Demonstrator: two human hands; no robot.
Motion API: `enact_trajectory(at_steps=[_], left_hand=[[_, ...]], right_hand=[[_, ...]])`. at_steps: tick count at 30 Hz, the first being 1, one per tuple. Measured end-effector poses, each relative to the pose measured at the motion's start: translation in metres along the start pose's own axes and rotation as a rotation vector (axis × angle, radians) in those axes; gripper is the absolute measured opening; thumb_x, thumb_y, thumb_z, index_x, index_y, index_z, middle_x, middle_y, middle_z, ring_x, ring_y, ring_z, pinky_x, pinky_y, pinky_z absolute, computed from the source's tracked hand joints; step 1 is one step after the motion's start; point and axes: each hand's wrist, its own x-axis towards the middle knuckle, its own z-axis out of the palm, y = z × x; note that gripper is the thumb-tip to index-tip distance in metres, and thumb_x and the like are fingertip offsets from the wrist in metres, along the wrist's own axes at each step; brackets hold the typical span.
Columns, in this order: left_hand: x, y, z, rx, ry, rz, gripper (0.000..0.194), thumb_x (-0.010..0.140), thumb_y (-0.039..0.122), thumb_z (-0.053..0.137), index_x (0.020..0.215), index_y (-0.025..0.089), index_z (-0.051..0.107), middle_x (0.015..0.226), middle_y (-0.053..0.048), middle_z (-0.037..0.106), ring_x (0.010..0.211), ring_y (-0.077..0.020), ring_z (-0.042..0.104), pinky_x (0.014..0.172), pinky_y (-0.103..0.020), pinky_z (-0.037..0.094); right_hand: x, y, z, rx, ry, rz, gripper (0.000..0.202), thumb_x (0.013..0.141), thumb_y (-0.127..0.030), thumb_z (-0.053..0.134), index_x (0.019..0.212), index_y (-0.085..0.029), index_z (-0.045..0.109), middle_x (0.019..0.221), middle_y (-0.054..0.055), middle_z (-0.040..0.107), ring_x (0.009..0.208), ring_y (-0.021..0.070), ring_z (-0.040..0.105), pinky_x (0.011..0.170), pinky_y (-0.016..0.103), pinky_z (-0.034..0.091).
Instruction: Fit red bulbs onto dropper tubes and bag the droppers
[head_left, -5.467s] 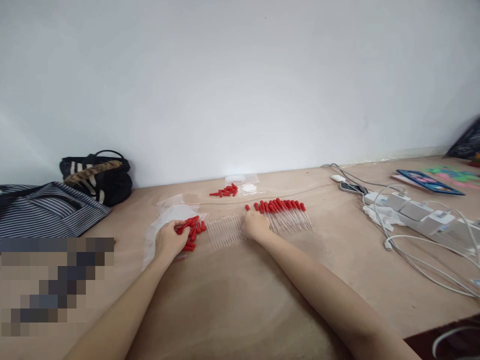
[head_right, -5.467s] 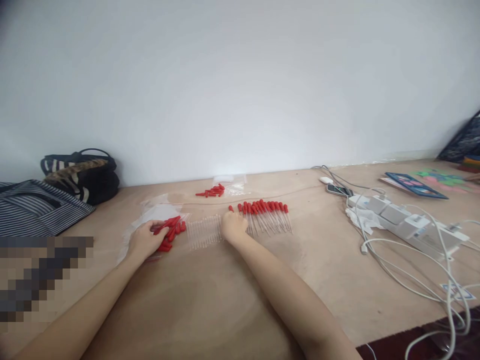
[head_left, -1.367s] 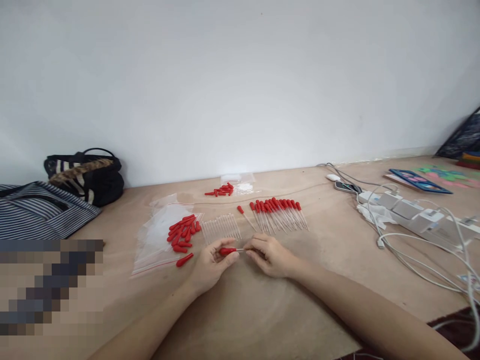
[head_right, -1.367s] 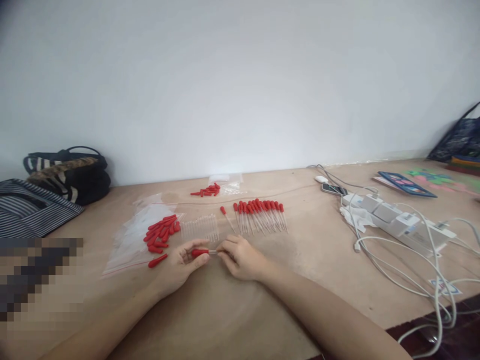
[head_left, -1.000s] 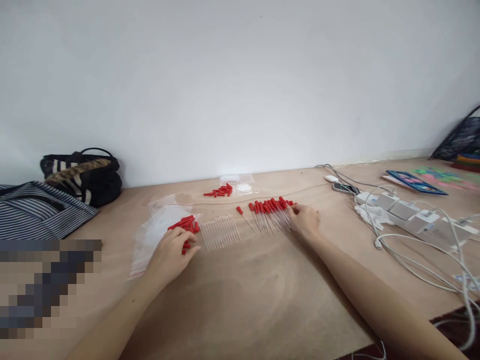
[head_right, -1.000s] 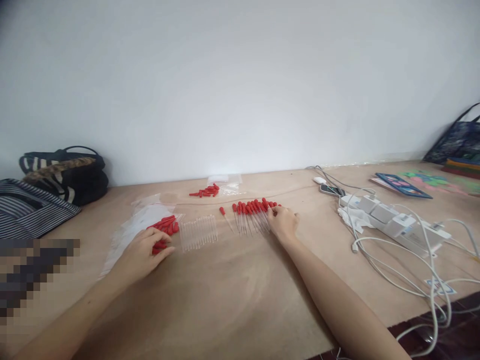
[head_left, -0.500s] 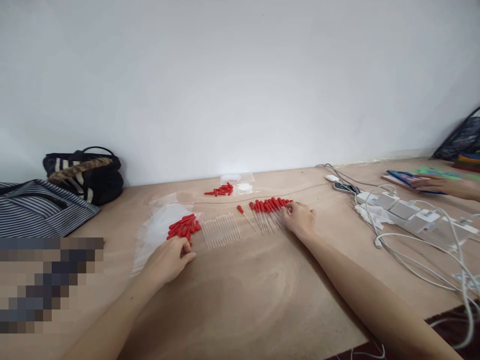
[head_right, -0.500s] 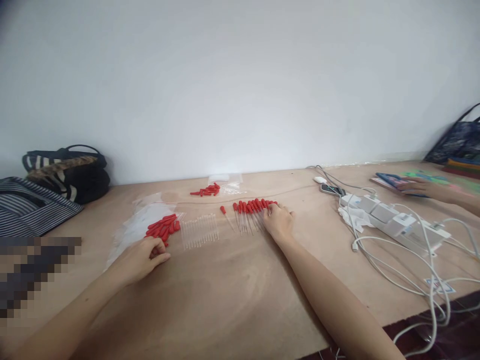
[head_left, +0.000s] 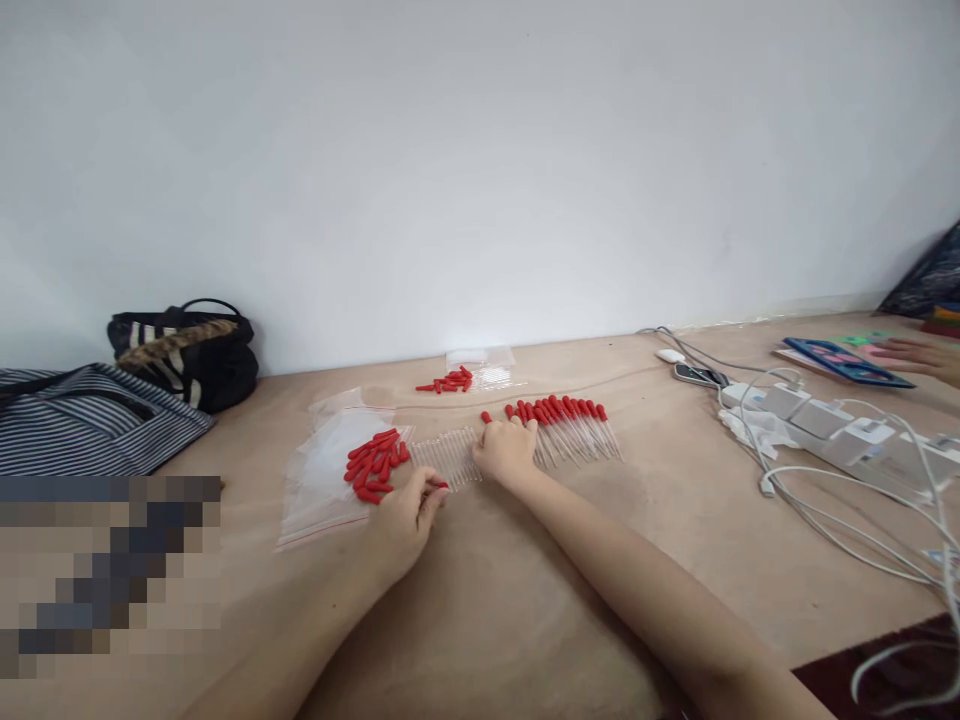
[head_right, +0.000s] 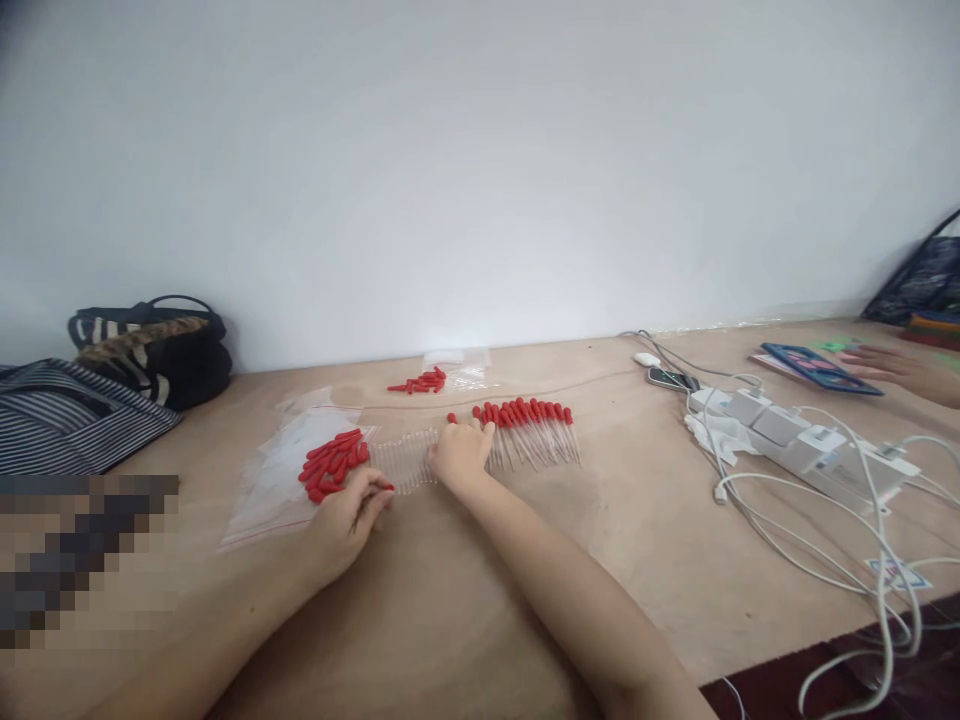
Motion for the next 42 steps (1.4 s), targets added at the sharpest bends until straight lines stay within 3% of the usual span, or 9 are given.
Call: enact_trajectory(at_steps=[4,10,13,18,23,27,32,42], left_hand=[[-0.003,0.0,0.015,-0.123,-0.04,0.004,0.018,0.084,0.03,0.034,0.089,0.02,0.048,0.062,0.003,0.057,0.048,-0.0116,0.055,0.052,-0.023,0.043],[0.001,0.001,0.015,-0.314,-0.055,-0.017,0.018,0.081,0.031,0.04,0.085,0.018,0.052,0.067,0.001,0.055,0.059,-0.0135,0.059,0.059,-0.026,0.049],[0.001,-0.001,0.015,-0.421,-0.072,-0.063,0.017,0.079,0.032,0.043,0.084,0.018,0.052,0.067,0.001,0.055,0.061,-0.0137,0.058,0.06,-0.027,0.05],[0.001,0.003,0.018,-0.545,-0.055,-0.126,0.018,0.074,0.034,0.05,0.081,0.017,0.052,0.066,0.001,0.055,0.061,-0.0135,0.056,0.059,-0.027,0.048],[0.0,0.014,0.026,-0.64,-0.078,-0.129,0.017,0.073,0.032,0.054,0.081,0.017,0.051,0.072,0.0,0.056,0.066,-0.0132,0.055,0.064,-0.027,0.047],[-0.001,0.017,0.032,-0.684,-0.16,-0.089,0.014,0.073,0.027,0.055,0.083,0.017,0.052,0.074,0.0,0.056,0.066,-0.0121,0.054,0.064,-0.026,0.047],[-0.001,0.018,0.03,-0.728,-0.156,-0.116,0.016,0.073,0.029,0.056,0.082,0.017,0.051,0.066,0.002,0.054,0.062,-0.0118,0.054,0.062,-0.026,0.047],[0.0,0.018,0.029,-0.758,-0.142,-0.112,0.018,0.072,0.029,0.058,0.083,0.016,0.053,0.067,0.002,0.056,0.064,-0.012,0.055,0.062,-0.026,0.047]], right_hand=[[0.013,-0.002,0.002,0.017,-0.049,0.058,0.024,0.072,-0.032,0.051,0.083,-0.015,0.063,0.09,0.014,0.064,0.093,0.026,0.053,0.082,0.041,0.025],[0.018,0.0,0.001,0.05,-0.083,0.087,0.034,0.076,-0.042,0.045,0.086,-0.014,0.062,0.089,0.013,0.065,0.087,0.0259,0.058,0.08,0.041,0.027],[0.014,-0.001,-0.008,0.062,-0.068,0.06,0.032,0.077,-0.039,0.044,0.083,-0.014,0.062,0.09,0.014,0.064,0.09,0.0269,0.056,0.079,0.04,0.028],[-0.013,0.022,-0.022,0.113,0.075,-0.141,0.023,0.082,-0.03,0.039,0.083,-0.016,0.057,0.088,0.009,0.064,0.092,0.0231,0.053,0.078,0.035,0.026],[-0.047,0.072,-0.011,0.289,0.236,-0.481,0.014,0.085,-0.019,0.037,0.081,-0.016,0.051,0.075,0.003,0.062,0.071,0.0145,0.054,0.076,0.031,0.025],[-0.062,0.091,-0.002,0.369,0.229,-0.661,0.015,0.085,-0.017,0.038,0.09,-0.018,0.052,0.073,0.001,0.06,0.064,0.012,0.051,0.074,0.029,0.028],[-0.068,0.08,0.0,0.411,0.172,-0.749,0.015,0.084,-0.016,0.04,0.092,-0.018,0.053,0.076,0.002,0.06,0.068,0.0125,0.051,0.074,0.03,0.028],[-0.072,0.077,0.0,0.429,0.158,-0.707,0.015,0.084,-0.017,0.04,0.089,-0.017,0.055,0.075,0.002,0.06,0.066,0.0115,0.051,0.074,0.03,0.027]])
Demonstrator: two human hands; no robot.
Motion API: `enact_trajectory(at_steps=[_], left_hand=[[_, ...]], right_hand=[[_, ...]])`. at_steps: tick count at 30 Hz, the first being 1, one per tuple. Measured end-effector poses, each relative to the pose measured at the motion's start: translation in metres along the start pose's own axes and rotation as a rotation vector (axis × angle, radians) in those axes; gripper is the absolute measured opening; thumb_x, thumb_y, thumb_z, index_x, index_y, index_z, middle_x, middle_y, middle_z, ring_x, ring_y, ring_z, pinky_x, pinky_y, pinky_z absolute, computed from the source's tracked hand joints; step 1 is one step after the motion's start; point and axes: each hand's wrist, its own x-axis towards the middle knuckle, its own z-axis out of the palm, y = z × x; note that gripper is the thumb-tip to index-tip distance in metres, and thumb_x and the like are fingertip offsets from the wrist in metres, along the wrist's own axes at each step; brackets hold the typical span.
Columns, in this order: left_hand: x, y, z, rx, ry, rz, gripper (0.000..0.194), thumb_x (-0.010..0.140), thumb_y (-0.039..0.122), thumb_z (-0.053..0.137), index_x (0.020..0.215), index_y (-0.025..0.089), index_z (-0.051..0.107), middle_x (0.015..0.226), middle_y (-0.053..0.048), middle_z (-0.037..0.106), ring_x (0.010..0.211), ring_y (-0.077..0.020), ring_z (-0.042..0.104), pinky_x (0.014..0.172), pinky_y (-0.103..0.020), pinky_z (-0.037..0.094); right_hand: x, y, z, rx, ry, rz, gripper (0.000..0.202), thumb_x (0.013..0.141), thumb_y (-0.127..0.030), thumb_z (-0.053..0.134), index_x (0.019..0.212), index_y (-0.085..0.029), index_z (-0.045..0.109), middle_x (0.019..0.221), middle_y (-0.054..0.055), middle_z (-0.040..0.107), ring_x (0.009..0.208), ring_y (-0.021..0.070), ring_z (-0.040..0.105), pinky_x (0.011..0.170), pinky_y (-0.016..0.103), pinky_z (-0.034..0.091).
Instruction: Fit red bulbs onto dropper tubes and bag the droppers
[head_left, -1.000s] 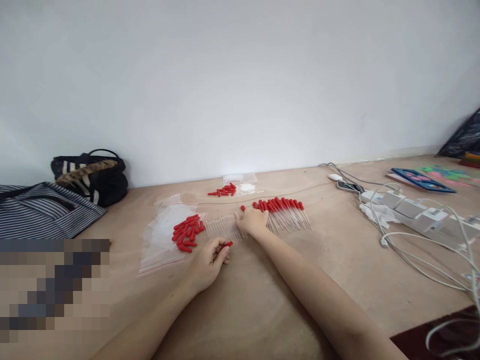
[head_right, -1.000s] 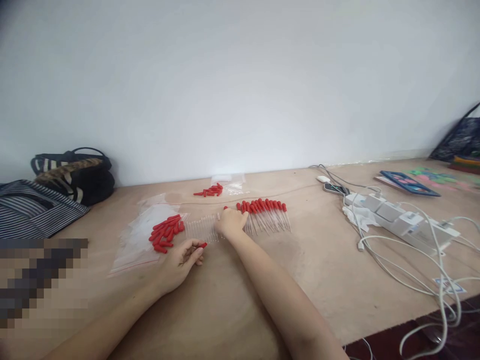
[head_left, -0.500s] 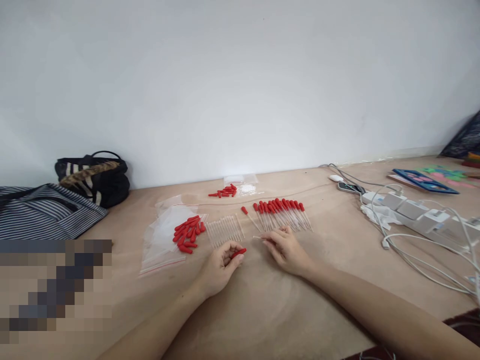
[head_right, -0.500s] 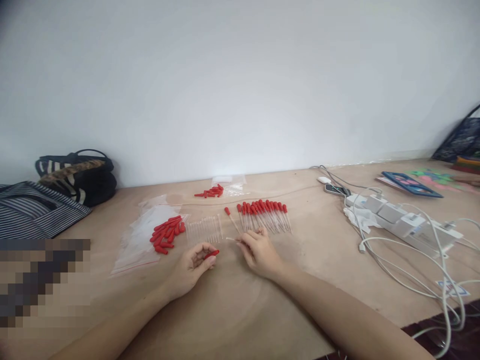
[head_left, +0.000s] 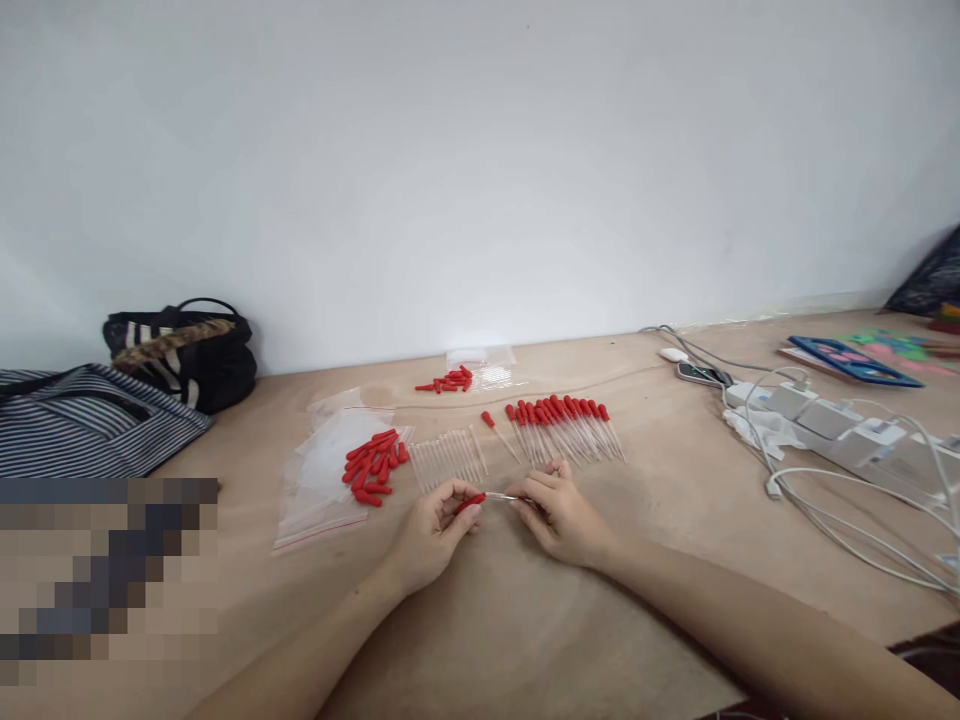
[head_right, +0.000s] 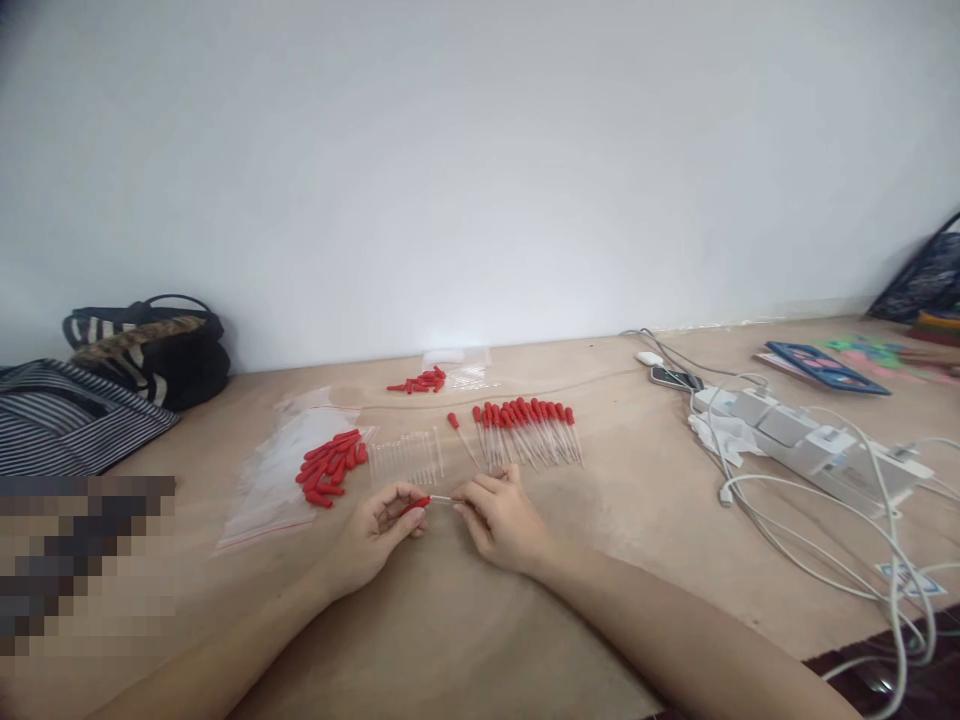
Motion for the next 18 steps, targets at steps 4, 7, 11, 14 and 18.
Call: enact_trajectory(at_steps=[4,7,11,14,18], left_hand=[[0.0,0.0012,0.0008,0.002,0.049,-0.01,0.021,0.069,0.032,0.061,0.08,0.015,0.055,0.066,0.0,0.058,0.063,-0.0129,0.056,0.06,-0.026,0.048],[0.0,0.0021,0.0014,0.009,0.101,-0.032,0.022,0.066,0.033,0.063,0.077,0.015,0.058,0.067,-0.001,0.061,0.063,-0.0136,0.057,0.06,-0.026,0.049],[-0.0001,0.0017,0.0022,0.016,0.155,-0.032,0.023,0.063,0.033,0.066,0.075,0.015,0.059,0.07,-0.003,0.065,0.065,-0.0149,0.059,0.062,-0.027,0.05],[-0.0008,0.0007,0.003,0.031,0.159,-0.026,0.022,0.062,0.033,0.066,0.074,0.015,0.061,0.069,-0.003,0.065,0.064,-0.015,0.06,0.061,-0.027,0.05],[-0.002,-0.0014,0.0036,0.034,0.141,-0.016,0.021,0.063,0.031,0.065,0.074,0.015,0.062,0.066,-0.002,0.065,0.06,-0.0141,0.059,0.058,-0.026,0.049]], right_hand=[[-0.0002,-0.0004,0.0028,-0.01,-0.002,-0.031,0.016,0.084,-0.018,0.04,0.088,-0.016,0.055,0.072,0.002,0.059,0.064,0.0116,0.05,0.071,0.029,0.028],[-0.0003,-0.0004,0.0058,0.001,0.027,-0.057,0.016,0.085,-0.019,0.039,0.087,-0.016,0.055,0.068,0.001,0.058,0.06,0.0112,0.049,0.068,0.028,0.029],[-0.0016,0.0005,0.0083,0.019,0.049,-0.101,0.018,0.085,-0.019,0.038,0.087,-0.016,0.055,0.066,0.002,0.057,0.059,0.0118,0.048,0.063,0.027,0.031],[-0.0029,0.0015,0.0081,0.019,0.031,-0.119,0.019,0.086,-0.02,0.037,0.089,-0.016,0.055,0.066,0.002,0.056,0.059,0.0122,0.049,0.062,0.027,0.031],[-0.0027,0.0035,0.0047,0.031,-0.005,-0.156,0.02,0.086,-0.018,0.037,0.09,-0.017,0.057,0.066,0.003,0.056,0.062,0.0127,0.049,0.064,0.028,0.032]])
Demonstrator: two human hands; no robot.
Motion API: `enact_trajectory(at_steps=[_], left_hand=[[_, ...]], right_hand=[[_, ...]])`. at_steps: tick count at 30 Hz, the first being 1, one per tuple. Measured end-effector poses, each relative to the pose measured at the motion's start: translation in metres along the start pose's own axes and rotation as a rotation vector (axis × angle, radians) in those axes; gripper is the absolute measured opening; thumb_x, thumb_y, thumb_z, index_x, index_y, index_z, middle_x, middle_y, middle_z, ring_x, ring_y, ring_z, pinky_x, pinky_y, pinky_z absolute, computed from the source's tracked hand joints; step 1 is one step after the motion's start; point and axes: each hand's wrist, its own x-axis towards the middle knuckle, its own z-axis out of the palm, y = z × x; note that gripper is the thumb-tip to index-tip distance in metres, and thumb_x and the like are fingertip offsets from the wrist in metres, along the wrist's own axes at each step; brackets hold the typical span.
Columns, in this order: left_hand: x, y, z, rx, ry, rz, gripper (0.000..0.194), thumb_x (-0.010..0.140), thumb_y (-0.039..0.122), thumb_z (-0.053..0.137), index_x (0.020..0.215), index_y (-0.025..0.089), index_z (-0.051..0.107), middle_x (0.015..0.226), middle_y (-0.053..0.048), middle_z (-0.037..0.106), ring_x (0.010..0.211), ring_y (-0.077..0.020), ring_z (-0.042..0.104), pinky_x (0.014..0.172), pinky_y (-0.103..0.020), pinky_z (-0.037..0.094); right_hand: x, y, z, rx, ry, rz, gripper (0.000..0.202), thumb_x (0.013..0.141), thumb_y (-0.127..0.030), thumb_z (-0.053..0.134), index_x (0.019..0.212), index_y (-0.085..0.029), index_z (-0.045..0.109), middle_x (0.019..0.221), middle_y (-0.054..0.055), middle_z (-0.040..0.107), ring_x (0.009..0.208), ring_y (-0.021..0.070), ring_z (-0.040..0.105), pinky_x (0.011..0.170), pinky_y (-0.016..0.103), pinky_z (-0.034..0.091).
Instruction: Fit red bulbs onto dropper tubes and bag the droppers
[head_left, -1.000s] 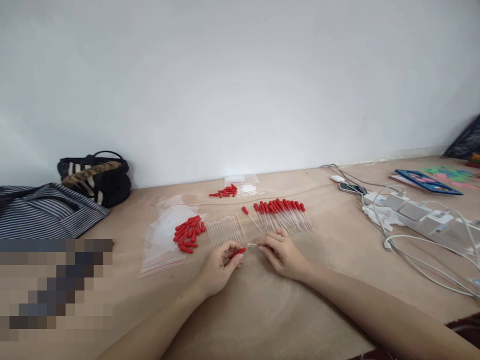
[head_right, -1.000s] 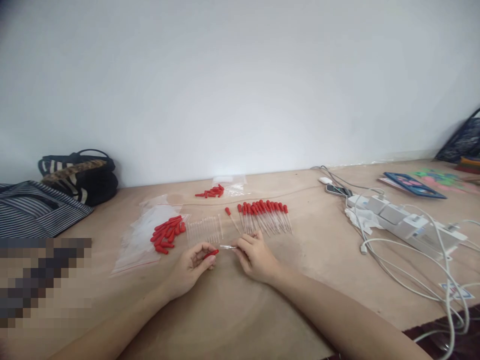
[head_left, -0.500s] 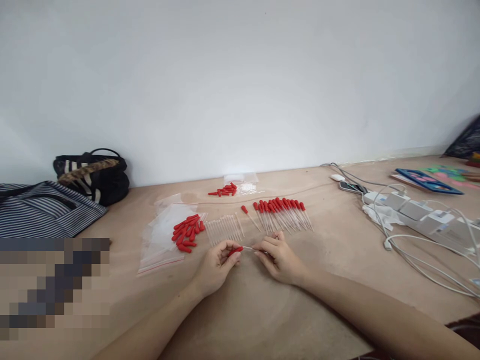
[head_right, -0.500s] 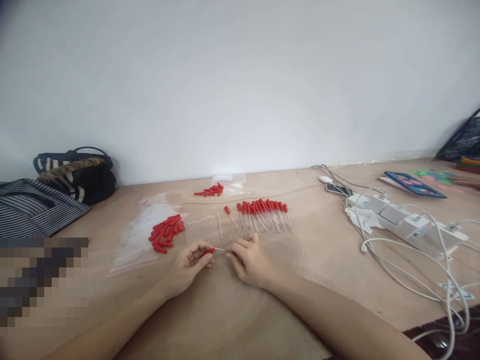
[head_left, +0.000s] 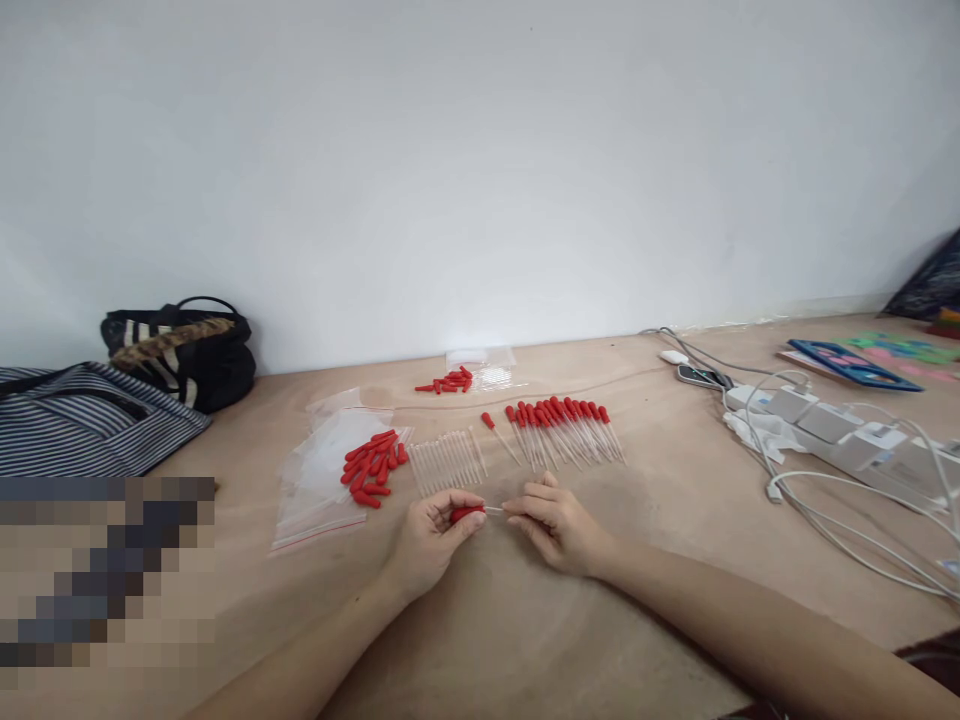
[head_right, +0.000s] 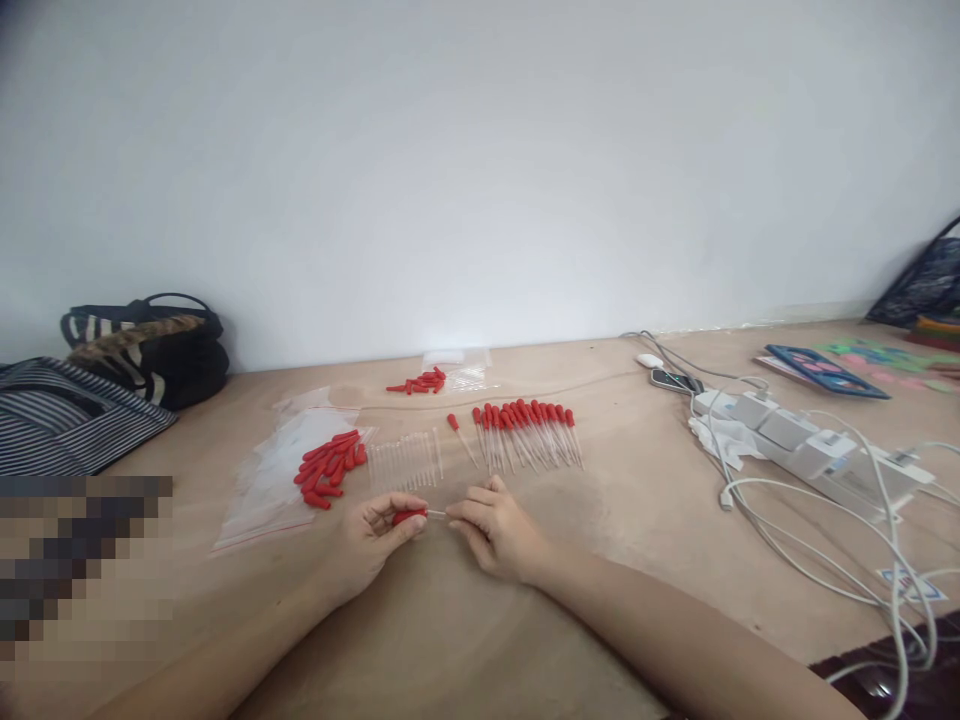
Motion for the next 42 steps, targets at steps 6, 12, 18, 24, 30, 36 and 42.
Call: enact_trajectory(at_steps=[6,12,18,24,30,36,42], left_hand=[[-0.002,-0.004,0.0,0.015,-0.057,-0.004,0.019,0.064,0.029,0.064,0.078,0.016,0.063,0.068,-0.003,0.067,0.06,-0.0142,0.059,0.057,-0.026,0.049],[-0.003,-0.004,0.001,0.021,-0.079,-0.016,0.02,0.064,0.03,0.064,0.076,0.015,0.062,0.063,-0.002,0.065,0.056,-0.0134,0.058,0.055,-0.026,0.048],[-0.003,-0.001,0.0,-0.004,-0.111,-0.009,0.018,0.065,0.031,0.063,0.075,0.015,0.063,0.057,-0.001,0.062,0.054,-0.0128,0.056,0.054,-0.025,0.047],[-0.004,0.002,0.0,-0.029,-0.129,0.006,0.019,0.065,0.031,0.063,0.075,0.015,0.065,0.055,0.0,0.061,0.052,-0.0116,0.054,0.053,-0.024,0.046],[-0.004,0.001,0.002,-0.046,-0.076,0.003,0.017,0.062,0.027,0.065,0.073,0.015,0.066,0.055,0.0,0.061,0.05,-0.0105,0.052,0.05,-0.023,0.044],[-0.004,0.001,0.002,0.055,-0.076,0.07,0.013,0.064,0.025,0.063,0.07,0.015,0.068,0.055,0.0,0.062,0.05,-0.0107,0.05,0.049,-0.022,0.043],[-0.003,-0.003,0.001,0.04,-0.103,0.067,0.013,0.064,0.024,0.063,0.073,0.016,0.068,0.057,-0.001,0.063,0.052,-0.0114,0.053,0.051,-0.023,0.044]], right_hand=[[0.003,0.004,-0.011,-0.012,-0.087,-0.054,0.022,0.085,-0.019,0.038,0.09,-0.018,0.06,0.068,0.002,0.056,0.063,0.0123,0.048,0.068,0.03,0.03],[0.004,0.005,-0.015,-0.061,-0.12,-0.095,0.023,0.085,-0.018,0.038,0.09,-0.017,0.06,0.067,0.001,0.055,0.06,0.0113,0.046,0.069,0.03,0.028],[0.004,0.005,-0.015,-0.101,-0.064,-0.17,0.024,0.083,-0.015,0.038,0.092,-0.018,0.06,0.062,0.0,0.053,0.056,0.0104,0.043,0.066,0.029,0.026],[0.003,-0.002,-0.015,-0.144,-0.025,-0.161,0.024,0.082,-0.013,0.037,0.089,-0.017,0.06,0.061,0.0,0.052,0.054,0.0104,0.041,0.064,0.029,0.024],[0.001,-0.008,-0.008,-0.177,-0.018,-0.075,0.026,0.078,-0.009,0.037,0.088,-0.016,0.06,0.064,0.001,0.052,0.056,0.0109,0.041,0.064,0.029,0.023],[0.004,-0.001,-0.006,-0.174,-0.037,-0.181,0.027,0.077,-0.007,0.035,0.085,-0.015,0.059,0.063,0.001,0.052,0.055,0.0106,0.039,0.064,0.028,0.023],[0.009,-0.001,-0.001,-0.103,-0.018,-0.187,0.023,0.08,-0.012,0.036,0.079,-0.015,0.059,0.059,0.0,0.051,0.053,0.0102,0.039,0.065,0.028,0.024]])
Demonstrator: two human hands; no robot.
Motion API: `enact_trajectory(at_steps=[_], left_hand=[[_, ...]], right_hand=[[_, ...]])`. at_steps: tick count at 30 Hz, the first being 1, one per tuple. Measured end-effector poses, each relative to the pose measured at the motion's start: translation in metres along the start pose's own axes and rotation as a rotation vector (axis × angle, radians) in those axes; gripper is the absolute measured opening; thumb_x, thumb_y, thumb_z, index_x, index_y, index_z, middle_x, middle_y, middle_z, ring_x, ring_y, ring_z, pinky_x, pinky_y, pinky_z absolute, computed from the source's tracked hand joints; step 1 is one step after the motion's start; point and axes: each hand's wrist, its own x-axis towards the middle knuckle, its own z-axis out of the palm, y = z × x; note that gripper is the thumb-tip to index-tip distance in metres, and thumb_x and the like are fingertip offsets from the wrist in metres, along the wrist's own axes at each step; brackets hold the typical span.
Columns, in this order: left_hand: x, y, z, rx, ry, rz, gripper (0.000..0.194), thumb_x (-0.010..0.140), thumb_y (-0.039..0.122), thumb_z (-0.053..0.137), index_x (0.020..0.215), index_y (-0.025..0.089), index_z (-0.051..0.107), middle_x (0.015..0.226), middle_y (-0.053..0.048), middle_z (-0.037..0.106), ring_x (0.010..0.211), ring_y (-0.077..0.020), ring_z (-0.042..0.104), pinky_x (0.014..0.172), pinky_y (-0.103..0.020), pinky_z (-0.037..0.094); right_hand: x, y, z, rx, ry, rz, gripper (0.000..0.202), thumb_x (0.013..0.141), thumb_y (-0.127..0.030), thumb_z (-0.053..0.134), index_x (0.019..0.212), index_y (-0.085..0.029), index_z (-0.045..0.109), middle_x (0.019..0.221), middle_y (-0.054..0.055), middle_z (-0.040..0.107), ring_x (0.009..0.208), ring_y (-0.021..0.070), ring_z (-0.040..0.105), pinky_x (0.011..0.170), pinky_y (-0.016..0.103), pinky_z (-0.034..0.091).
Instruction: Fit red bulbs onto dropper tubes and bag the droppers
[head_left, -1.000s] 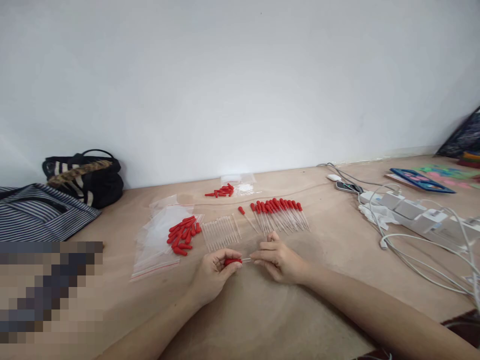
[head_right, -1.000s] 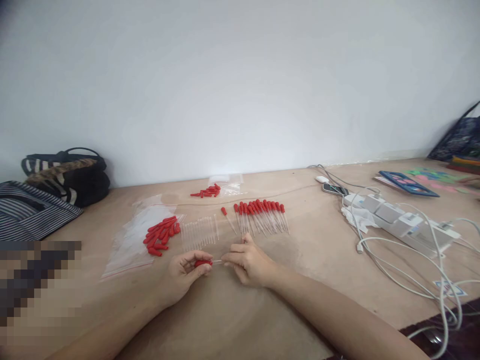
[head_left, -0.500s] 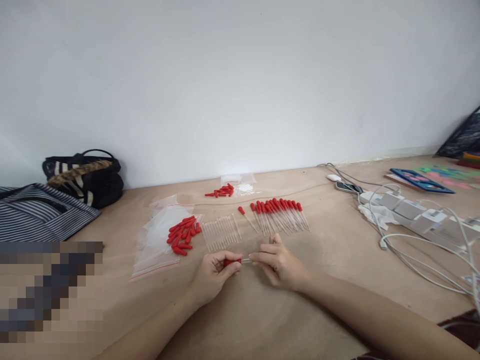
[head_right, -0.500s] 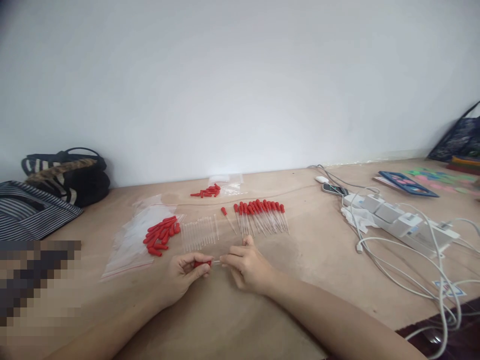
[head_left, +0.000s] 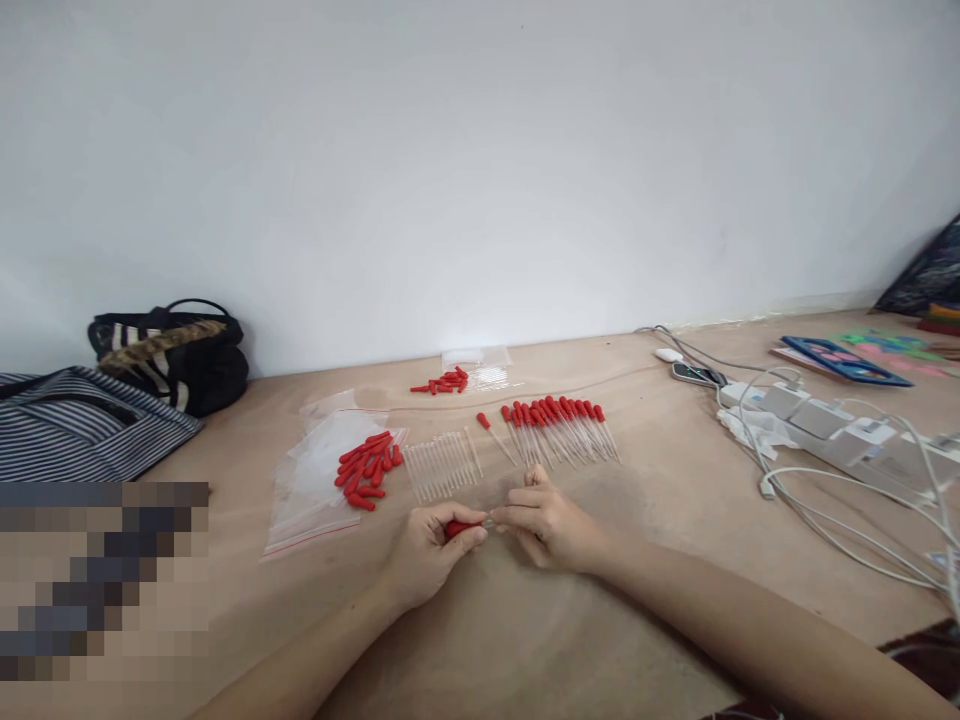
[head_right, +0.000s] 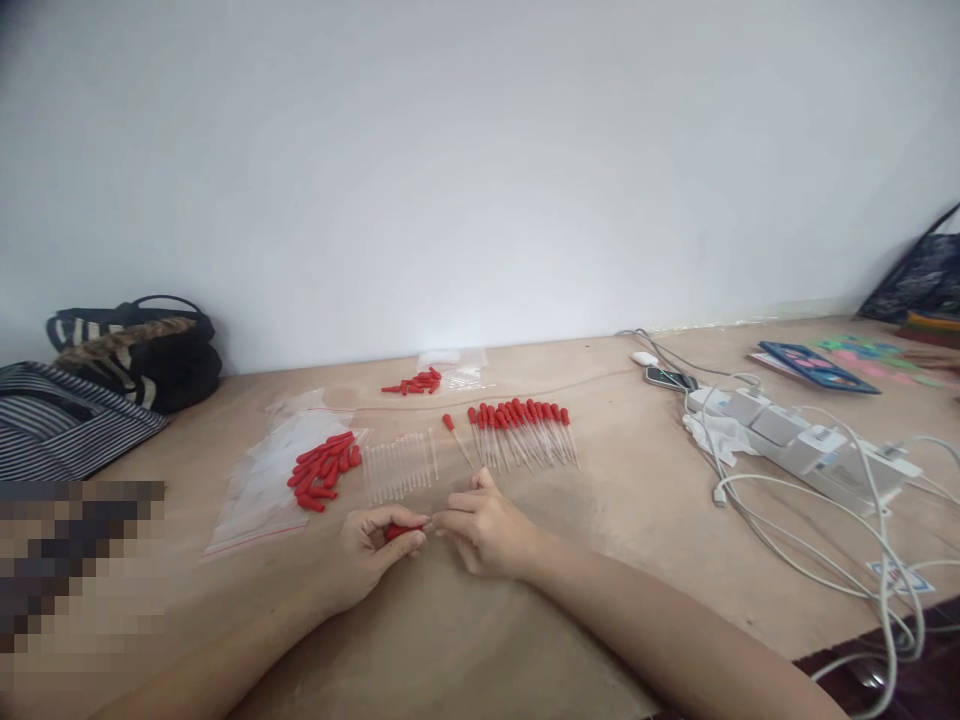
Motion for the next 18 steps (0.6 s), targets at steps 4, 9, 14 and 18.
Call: enact_trajectory(at_steps=[4,9,14,18], left_hand=[[0.0007,0.0032,0.0007,-0.044,0.014,-0.059,0.017,0.064,0.027,0.065,0.075,0.015,0.065,0.06,0.0,0.063,0.053,-0.0117,0.054,0.053,-0.024,0.046],[0.0013,0.0072,-0.0002,-0.148,0.044,-0.085,0.037,0.062,0.027,0.067,0.096,0.017,0.056,0.071,0.0,0.065,0.066,-0.0137,0.059,0.065,-0.027,0.049],[0.0024,0.0059,-0.0016,-0.1,0.033,-0.076,0.026,0.063,0.028,0.067,0.085,0.016,0.058,0.071,-0.001,0.064,0.069,-0.0152,0.06,0.064,-0.026,0.049],[0.0025,0.0062,0.0009,-0.1,0.04,-0.056,0.018,0.065,0.031,0.065,0.072,0.015,0.06,0.058,0.0,0.061,0.055,-0.0123,0.056,0.055,-0.024,0.047]], right_hand=[[0.0029,-0.0034,0.0027,0.042,0.015,0.082,0.023,0.082,-0.014,0.036,0.082,-0.015,0.059,0.062,0.001,0.054,0.056,0.0109,0.044,0.066,0.028,0.026],[0.0031,-0.0013,0.0017,0.116,0.012,0.169,0.02,0.084,-0.017,0.039,0.088,-0.016,0.058,0.071,0.003,0.061,0.065,0.0121,0.051,0.069,0.029,0.027],[-0.0004,0.0001,0.0002,0.132,0.011,0.187,0.019,0.084,-0.02,0.041,0.088,-0.016,0.059,0.07,0.003,0.062,0.064,0.0122,0.052,0.07,0.029,0.029],[-0.0002,-0.0039,0.0024,0.128,0.029,0.204,0.019,0.084,-0.018,0.04,0.085,-0.015,0.058,0.067,0.003,0.06,0.062,0.0117,0.051,0.066,0.028,0.029]])
